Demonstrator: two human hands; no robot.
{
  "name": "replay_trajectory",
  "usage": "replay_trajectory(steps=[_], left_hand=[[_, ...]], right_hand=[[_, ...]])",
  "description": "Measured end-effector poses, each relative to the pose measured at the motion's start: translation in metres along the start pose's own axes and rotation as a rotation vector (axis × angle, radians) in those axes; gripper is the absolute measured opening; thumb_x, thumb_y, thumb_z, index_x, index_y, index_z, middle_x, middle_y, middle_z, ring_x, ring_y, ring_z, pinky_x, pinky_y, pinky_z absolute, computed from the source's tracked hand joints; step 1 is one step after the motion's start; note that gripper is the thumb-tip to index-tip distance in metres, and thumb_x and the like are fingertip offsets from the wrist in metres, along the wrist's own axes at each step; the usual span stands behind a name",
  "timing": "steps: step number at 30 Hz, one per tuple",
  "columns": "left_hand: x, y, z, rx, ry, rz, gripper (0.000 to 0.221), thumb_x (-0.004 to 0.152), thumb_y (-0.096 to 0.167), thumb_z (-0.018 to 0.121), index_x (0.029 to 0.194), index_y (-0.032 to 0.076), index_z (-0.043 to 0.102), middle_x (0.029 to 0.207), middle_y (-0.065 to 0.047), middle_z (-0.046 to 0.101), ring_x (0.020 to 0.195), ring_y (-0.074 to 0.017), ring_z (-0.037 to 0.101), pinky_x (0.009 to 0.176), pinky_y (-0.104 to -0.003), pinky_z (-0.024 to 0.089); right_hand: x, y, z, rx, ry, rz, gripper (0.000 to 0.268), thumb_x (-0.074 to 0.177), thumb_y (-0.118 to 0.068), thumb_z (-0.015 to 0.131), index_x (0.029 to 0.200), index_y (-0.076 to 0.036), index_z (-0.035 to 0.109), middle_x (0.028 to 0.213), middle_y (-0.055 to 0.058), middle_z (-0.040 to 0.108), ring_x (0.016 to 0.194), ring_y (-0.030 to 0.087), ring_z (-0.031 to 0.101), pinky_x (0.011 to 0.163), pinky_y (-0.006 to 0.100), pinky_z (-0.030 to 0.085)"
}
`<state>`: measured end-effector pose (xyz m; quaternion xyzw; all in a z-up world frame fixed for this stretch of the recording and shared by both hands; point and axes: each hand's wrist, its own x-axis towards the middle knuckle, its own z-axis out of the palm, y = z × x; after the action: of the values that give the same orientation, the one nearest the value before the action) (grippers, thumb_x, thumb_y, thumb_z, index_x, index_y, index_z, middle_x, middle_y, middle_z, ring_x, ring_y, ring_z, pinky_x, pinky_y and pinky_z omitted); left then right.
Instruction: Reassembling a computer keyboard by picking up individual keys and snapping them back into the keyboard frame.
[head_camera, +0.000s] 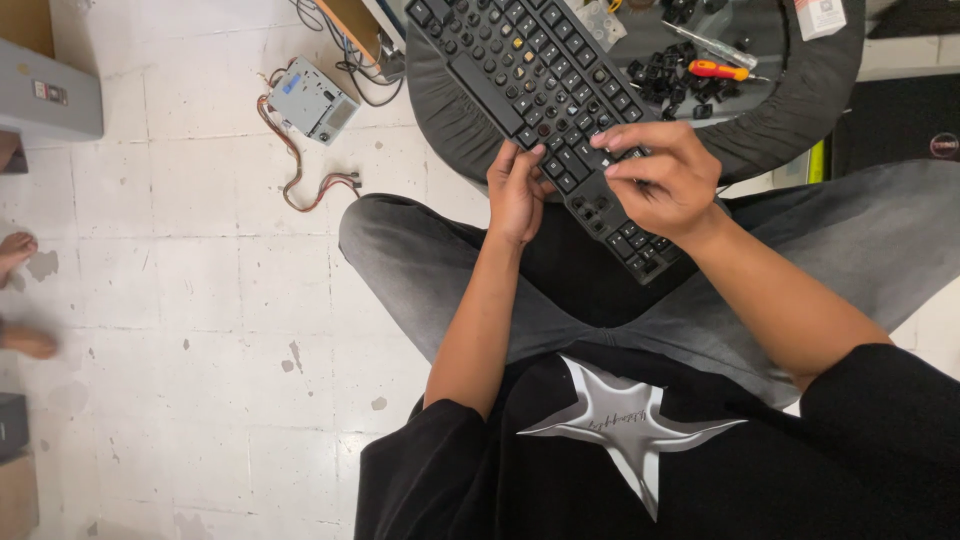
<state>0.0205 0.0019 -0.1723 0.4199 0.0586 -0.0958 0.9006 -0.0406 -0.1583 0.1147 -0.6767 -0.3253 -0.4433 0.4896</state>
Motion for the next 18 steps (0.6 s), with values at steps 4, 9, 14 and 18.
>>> replay_trajectory(steps=[4, 9, 14, 18], left_hand=[[0.007, -0.015, -0.012, 0.026, -0.023, -0.032, 0.045, 0.095, 0.007, 0.068, 0.140, 0.010, 0.064, 0.121, -0.013, 0.074, 0.087, -0.0306, 0.078, 0.064, -0.049, 0.069], [-0.004, 0.005, 0.018, -0.047, -0.088, -0.034, 0.046, 0.105, 0.013, 0.066, 0.150, 0.009, 0.054, 0.131, -0.018, 0.068, 0.103, -0.0362, 0.075, 0.073, -0.053, 0.069], [-0.043, 0.080, 0.077, -0.185, -0.114, -0.048, 0.019, 0.106, 0.014, 0.062, 0.124, 0.015, 0.054, 0.108, -0.007, 0.057, 0.086, -0.0231, 0.058, 0.074, -0.048, 0.063], [-0.064, 0.131, 0.123, -0.219, -0.132, -0.077, 0.028, 0.102, 0.011, 0.061, 0.080, 0.017, 0.045, 0.073, 0.005, 0.029, 0.064, -0.0074, 0.037, 0.065, -0.035, 0.060]], right_hand=[[0.001, 0.007, 0.000, -0.067, 0.016, 0.067, 0.015, 0.087, 0.025, 0.076, 0.086, 0.011, 0.071, 0.096, 0.025, 0.071, 0.085, 0.043, 0.075, 0.068, 0.046, 0.064], [-0.021, 0.026, -0.011, -0.027, -0.005, 0.324, 0.018, 0.092, 0.018, 0.081, 0.107, 0.012, 0.074, 0.099, 0.025, 0.070, 0.084, 0.040, 0.074, 0.068, 0.044, 0.058], [-0.014, 0.013, -0.002, -0.178, -0.135, 0.370, 0.021, 0.094, 0.019, 0.077, 0.112, 0.009, 0.077, 0.106, 0.021, 0.066, 0.091, 0.035, 0.069, 0.078, 0.042, 0.057], [-0.016, 0.010, 0.006, -0.239, -0.305, 0.367, 0.023, 0.098, 0.018, 0.070, 0.119, 0.010, 0.074, 0.114, 0.022, 0.062, 0.102, 0.032, 0.067, 0.087, 0.037, 0.059]])
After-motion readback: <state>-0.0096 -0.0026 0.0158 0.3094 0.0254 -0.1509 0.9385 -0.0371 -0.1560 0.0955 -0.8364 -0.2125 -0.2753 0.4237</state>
